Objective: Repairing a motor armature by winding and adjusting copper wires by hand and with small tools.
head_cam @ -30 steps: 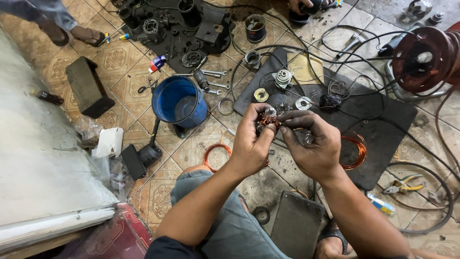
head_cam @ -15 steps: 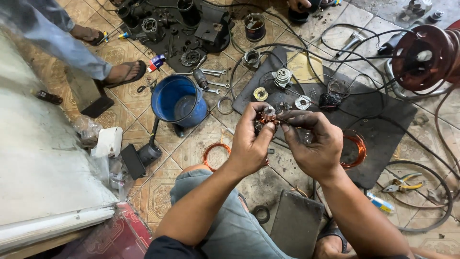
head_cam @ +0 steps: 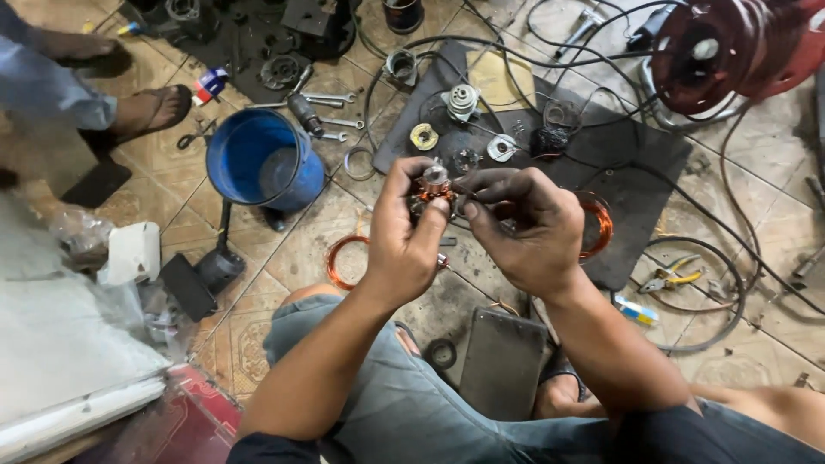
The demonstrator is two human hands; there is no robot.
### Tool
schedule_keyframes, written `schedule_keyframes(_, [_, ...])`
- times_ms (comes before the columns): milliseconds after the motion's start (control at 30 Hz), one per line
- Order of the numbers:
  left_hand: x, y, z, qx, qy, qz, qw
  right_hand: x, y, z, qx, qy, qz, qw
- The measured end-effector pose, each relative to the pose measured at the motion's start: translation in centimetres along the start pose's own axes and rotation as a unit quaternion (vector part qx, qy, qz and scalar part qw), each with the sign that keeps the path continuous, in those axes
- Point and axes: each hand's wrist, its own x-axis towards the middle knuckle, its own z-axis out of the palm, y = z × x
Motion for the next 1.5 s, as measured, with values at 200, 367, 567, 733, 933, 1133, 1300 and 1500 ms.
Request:
schedule_keyframes(200, [0.0, -0.3, -0.2, 0.005, -0.009, 0.011, 1.0, 0.0, 0.4, -0.2, -0.021, -0.016, -0.008, 1.0])
schedule_keyframes(367, [0.0, -0.6, -0.3, 0.0, -0.012, 0.006, 1.0, 0.2, 0.2, -0.1, -0.023, -0.018, -0.026, 0.999])
schedule_keyframes(567, [0.0, -0.4, -0.1, -0.007, -0.011, -0.011, 1.0, 0.4, 0.3, -0.4, -0.062, -0.028, -0.047, 0.997])
schedule_keyframes(733, [0.2, -0.7, 0.1, -0.001, 0.005, -0.008, 1.0, 0.4, 1.2, -0.5, -0.079, -0.025, -0.071, 0.994])
schedule_keyframes(933, [0.3, -1.5, 0.5, -0.005, -0.01, -0.01, 1.0, 0.7, 1.0, -0.6, -0.096, -0.02, -0.085, 0.992])
schedule_keyframes(1133, [-0.1, -1.2, 1.4, 0.002, -0.004, -0.011, 1.0, 0.9, 1.2, -0.6, -0.11, 0.012, -0.143, 0.983])
schedule_keyframes(1300, [-0.3, -1.4, 1.7, -0.013, 0.001, -0.013, 1.0, 0.7, 2.2, -0.9, -0.104, 0.024, -0.185, 0.977])
schedule_keyframes(1500, [-0.2, -1.6, 1.9, -0.005, 0.02, -0.009, 1.0, 0.2, 2.7, -0.8, -0.09, 0.037, -0.193, 0.977])
